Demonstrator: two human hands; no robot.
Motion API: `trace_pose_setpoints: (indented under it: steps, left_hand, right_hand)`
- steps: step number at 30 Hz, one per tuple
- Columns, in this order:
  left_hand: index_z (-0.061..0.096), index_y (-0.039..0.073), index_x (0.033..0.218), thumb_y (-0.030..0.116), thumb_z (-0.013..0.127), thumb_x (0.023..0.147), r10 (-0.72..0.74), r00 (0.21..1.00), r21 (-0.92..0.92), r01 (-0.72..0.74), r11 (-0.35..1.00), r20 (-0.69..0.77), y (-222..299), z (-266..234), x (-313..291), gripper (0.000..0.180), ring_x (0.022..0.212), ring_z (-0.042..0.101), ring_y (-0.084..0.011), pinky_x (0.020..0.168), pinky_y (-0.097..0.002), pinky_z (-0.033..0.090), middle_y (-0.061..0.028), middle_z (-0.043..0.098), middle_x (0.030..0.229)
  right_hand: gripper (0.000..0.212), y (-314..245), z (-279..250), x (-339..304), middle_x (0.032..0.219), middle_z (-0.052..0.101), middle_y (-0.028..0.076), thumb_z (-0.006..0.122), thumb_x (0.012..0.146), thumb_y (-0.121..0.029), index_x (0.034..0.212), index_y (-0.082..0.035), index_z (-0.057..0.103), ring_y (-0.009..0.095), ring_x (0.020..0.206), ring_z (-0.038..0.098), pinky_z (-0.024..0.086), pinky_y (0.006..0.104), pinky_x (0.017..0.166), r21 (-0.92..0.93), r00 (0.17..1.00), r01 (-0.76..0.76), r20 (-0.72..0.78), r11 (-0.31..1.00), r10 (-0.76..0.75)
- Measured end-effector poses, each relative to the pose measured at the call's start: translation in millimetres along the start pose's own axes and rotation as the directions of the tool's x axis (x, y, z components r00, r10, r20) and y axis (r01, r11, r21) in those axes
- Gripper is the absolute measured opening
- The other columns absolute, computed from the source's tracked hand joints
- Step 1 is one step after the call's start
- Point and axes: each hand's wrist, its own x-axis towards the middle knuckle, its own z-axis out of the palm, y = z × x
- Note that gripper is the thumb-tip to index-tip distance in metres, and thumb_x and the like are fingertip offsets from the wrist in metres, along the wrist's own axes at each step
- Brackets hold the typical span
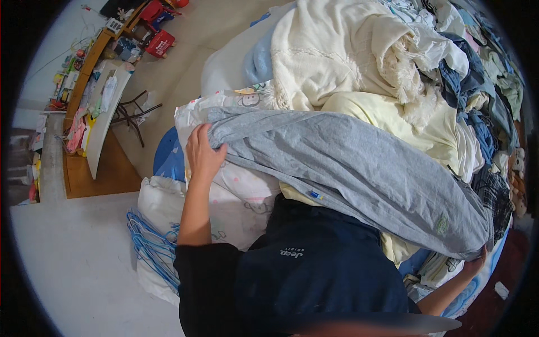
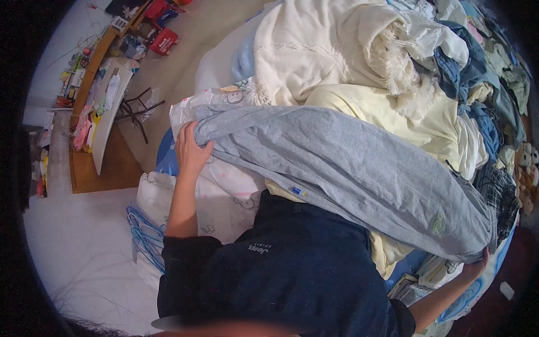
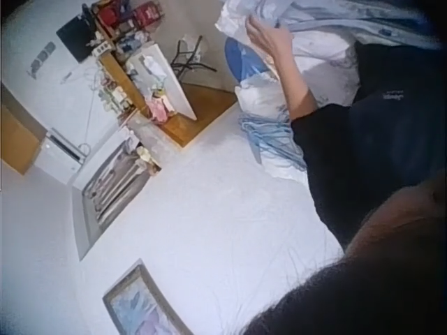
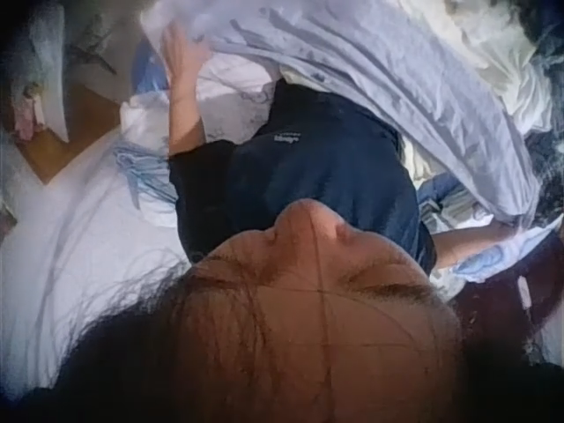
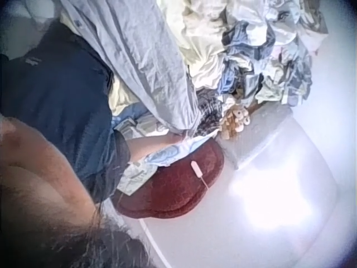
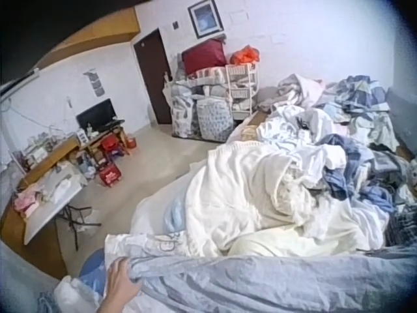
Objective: Fold several items of clothing on a bed.
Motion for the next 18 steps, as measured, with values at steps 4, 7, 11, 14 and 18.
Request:
trace_pose_setpoints:
  steps: [4, 7, 11, 14, 18]
  left_hand:
    - [0.053, 0.004, 0.116, 0.018, 0.069, 0.08, -0.157, 0.94, -0.604, 0.316, 0.731, 0.302, -98.0, 58.4, 7.2, 0.042, 0.094, 0.063, -0.0284, 0.08, -0.0389, 0.05, -0.0157, 0.061, 0.103]
    - [0.054, 0.008, 0.115, 0.019, 0.062, 0.088, -0.211, 0.834, -0.836, 0.538, 0.107, 0.509, -108.5, 42.9, 37.9, 0.03, 0.088, 0.064, -0.0245, 0.078, -0.0373, 0.051, -0.0112, 0.062, 0.101]
    - [0.055, 0.012, 0.114, 0.027, 0.058, 0.093, -0.209, 0.755, -0.782, 0.588, -0.206, 0.622, -73.7, -1.5, 64.8, 0.026, 0.081, 0.059, -0.016, 0.076, -0.0323, 0.05, -0.0043, 0.061, 0.095]
    - [0.052, 0.012, 0.118, 0.029, 0.063, 0.09, -0.33, 0.652, -0.657, 0.745, 0.114, 0.682, -71.1, 28.7, 41.3, 0.035, 0.085, 0.054, -0.0135, 0.076, -0.0288, 0.048, -0.0018, 0.059, 0.098]
    - [0.043, 0.009, 0.133, 0.02, 0.075, 0.075, -0.221, 0.652, -0.566, 0.748, 0.347, 0.725, -62.9, 33.8, 15.5, 0.068, 0.101, 0.05, -0.0162, 0.082, -0.0259, 0.044, -0.0068, 0.053, 0.121]
  right_hand:
    - [0.046, 4.0, 37.1, -23.0, 0.137, 0.051, 0.013, 0.052, 0.092, -0.023, 0.132, 0.0, 0.049, 0.029, 0.127, 0.046, 0.034, 0.0459, 0.107, -0.024, 0.997, -0.056, -0.046, 0.998, 0.055]
    - [0.046, 6.2, 34.2, -32.7, 0.137, 0.051, 0.013, 0.051, 0.092, -0.024, 0.132, 0.0, 0.049, 0.029, 0.128, 0.046, 0.034, 0.046, 0.107, -0.016, 0.997, -0.042, -0.067, 0.999, 0.041]
    - [0.046, 10.1, 28.7, -30.6, 0.136, 0.051, 0.013, 0.051, 0.092, -0.025, 0.131, 0.0, 0.05, 0.029, 0.127, 0.047, 0.035, 0.046, 0.106, -0.054, 0.992, 0.014, -0.128, 0.998, -0.021]
    - [0.045, 4.9, 6.1, -9.2, 0.136, 0.052, 0.013, 0.052, 0.092, -0.025, 0.13, -0.001, 0.051, 0.029, 0.126, 0.048, 0.036, 0.0461, 0.105, -0.046, 0.998, -0.016, -0.062, 0.999, 0.013]
    - [0.044, 7.8, 6.1, -6.7, 0.134, 0.053, 0.013, 0.054, 0.091, -0.024, 0.128, 0.0, 0.053, 0.029, 0.125, 0.049, 0.037, 0.0459, 0.105, -0.04, 0.997, -0.054, -0.059, 0.998, 0.052]
